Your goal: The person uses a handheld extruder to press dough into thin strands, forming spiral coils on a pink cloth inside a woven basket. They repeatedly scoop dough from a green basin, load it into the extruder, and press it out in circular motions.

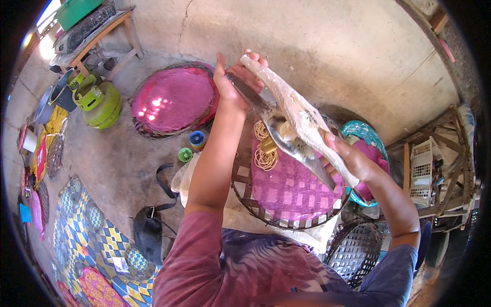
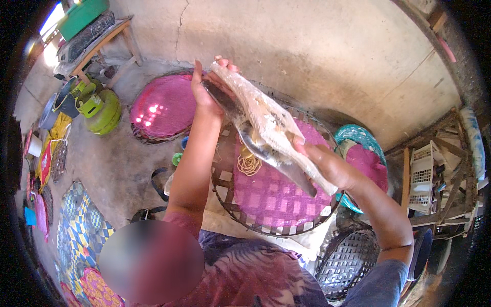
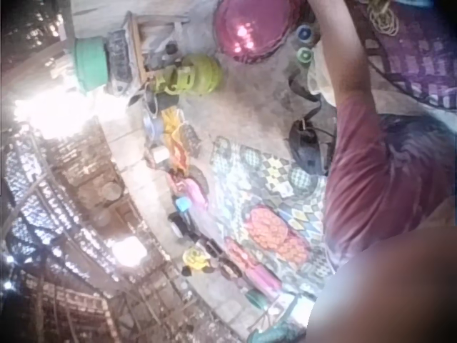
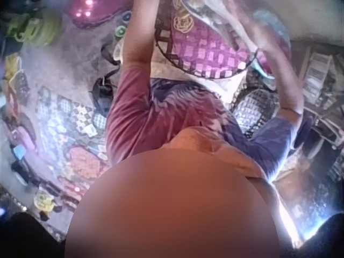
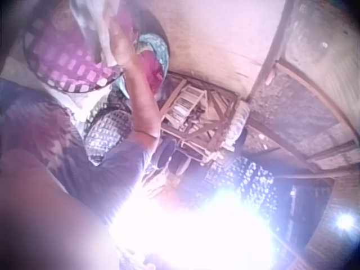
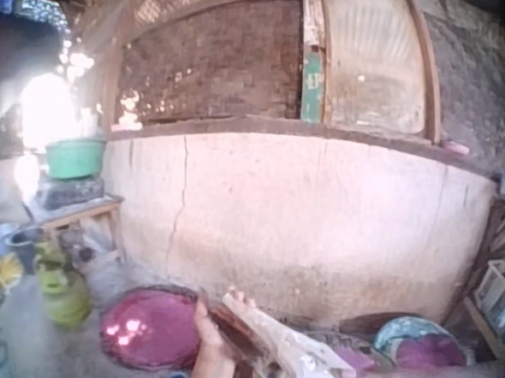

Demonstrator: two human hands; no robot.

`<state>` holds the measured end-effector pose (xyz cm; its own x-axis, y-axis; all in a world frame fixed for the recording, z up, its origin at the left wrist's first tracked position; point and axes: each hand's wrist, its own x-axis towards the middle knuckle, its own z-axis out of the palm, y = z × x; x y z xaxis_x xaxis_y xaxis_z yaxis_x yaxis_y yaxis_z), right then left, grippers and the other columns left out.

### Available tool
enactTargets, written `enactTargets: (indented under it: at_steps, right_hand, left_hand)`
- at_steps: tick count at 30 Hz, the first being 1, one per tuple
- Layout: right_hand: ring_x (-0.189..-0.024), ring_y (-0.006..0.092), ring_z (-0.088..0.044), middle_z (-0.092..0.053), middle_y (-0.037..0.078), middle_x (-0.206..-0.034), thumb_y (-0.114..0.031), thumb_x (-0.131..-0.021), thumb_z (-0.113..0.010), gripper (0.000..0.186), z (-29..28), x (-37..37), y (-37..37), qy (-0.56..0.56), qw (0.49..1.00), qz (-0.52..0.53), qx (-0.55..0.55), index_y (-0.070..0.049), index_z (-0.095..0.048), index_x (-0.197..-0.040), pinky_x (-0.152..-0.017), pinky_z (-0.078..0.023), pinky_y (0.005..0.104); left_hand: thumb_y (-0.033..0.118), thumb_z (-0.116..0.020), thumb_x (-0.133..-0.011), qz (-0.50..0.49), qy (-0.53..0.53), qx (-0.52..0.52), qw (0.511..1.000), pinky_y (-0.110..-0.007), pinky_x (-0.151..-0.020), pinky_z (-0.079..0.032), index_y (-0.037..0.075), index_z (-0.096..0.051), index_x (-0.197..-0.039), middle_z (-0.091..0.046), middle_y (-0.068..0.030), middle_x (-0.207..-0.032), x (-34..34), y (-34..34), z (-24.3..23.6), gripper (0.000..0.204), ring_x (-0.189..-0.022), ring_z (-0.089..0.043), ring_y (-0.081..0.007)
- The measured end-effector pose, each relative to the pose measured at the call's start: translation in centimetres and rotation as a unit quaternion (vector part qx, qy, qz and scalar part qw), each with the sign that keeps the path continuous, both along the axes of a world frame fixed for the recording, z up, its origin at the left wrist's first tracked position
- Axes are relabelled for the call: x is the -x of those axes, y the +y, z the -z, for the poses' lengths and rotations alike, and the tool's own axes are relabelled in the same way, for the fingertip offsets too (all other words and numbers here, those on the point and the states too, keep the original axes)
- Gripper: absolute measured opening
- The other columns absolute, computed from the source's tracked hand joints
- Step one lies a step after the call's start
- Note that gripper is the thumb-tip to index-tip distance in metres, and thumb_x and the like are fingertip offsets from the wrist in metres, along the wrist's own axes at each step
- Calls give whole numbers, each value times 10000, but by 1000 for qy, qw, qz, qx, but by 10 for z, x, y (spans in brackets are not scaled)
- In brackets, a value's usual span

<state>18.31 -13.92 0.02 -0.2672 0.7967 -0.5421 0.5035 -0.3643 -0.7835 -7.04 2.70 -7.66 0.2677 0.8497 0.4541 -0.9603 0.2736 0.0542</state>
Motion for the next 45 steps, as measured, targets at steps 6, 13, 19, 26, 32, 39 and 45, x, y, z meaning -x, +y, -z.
enactTargets:
  at_steps: [6, 13, 19, 26, 32, 39, 45]
  right_hand:
    - [-791, 161, -601, -652, 97, -935, -669, -938, -350, 724, 2, -13, -19, -24, 1000, 5, 6, -35, -633, -1143, -634, -472, 308]
    - [-833, 265, -650, -572, 251, -1178, -619, -954, -370, 718, 55, -10, 1, 470, 864, -17, 179, -53, -410, -1394, -618, -521, 385]
    - [-678, 308, -626, -534, 267, -1035, -543, -921, -473, 672, 142, 5, 9, 639, 727, 37, 251, -18, -422, -1337, -560, -547, 383]
    - [-649, 169, -581, -539, 150, -854, -435, -964, -458, 533, 136, 7, 25, 520, 798, -51, 299, -55, -455, -1337, -547, -502, 311]
    - [-773, 288, -635, -588, 238, -983, -523, -993, -337, 603, 98, 29, 22, 48, 987, -131, -77, -65, -456, -1367, -677, -536, 381]
    - [-877, 353, -676, -600, 310, -1124, -698, -916, -313, 826, 24, -22, -6, 230, 967, -66, 92, -15, -443, -1362, -732, -564, 377]
    - [-868, 286, -682, -622, 282, -1083, -730, -905, -297, 828, 13, -31, -41, 19, 987, 1, 163, -38, -500, -1311, -700, -552, 355]
  left_hand:
    - [648, -419, -902, 26, -23, 35, 999, -415, -828, -480, 63, -559, -1000, -603, -85, -913, -23, -16, 35, 609, -927, -576, -302]
    - [605, -481, -900, 22, -81, -23, 996, -373, -714, -523, 109, -567, -999, -584, -54, -931, -30, -3, 50, 513, -953, -547, -266]
    - [551, -496, -919, 6, -120, 44, 992, -232, -503, -457, 110, -561, -995, -560, -31, -895, -24, -11, 50, 452, -907, -535, -229]
    - [414, -544, -927, -82, -120, 20, 989, -233, -540, -480, 90, -564, -960, -580, -42, -886, -7, -5, 49, 325, -889, -557, -210]
    - [564, -444, -937, -40, -107, -49, 992, -227, -452, -438, 105, -581, -960, -599, -54, -891, 19, -10, 4, 480, -918, -552, -242]
    - [750, -311, -875, -5, 32, -75, 997, -446, -957, -412, -10, -581, -1065, -617, -177, -965, 22, -32, -28, 828, -1002, -554, -353]
    - [642, -360, -904, -5, 72, 236, 969, -426, -866, -491, 4, -588, -1026, -633, -141, -926, -28, -66, 40, 688, -950, -601, -342]
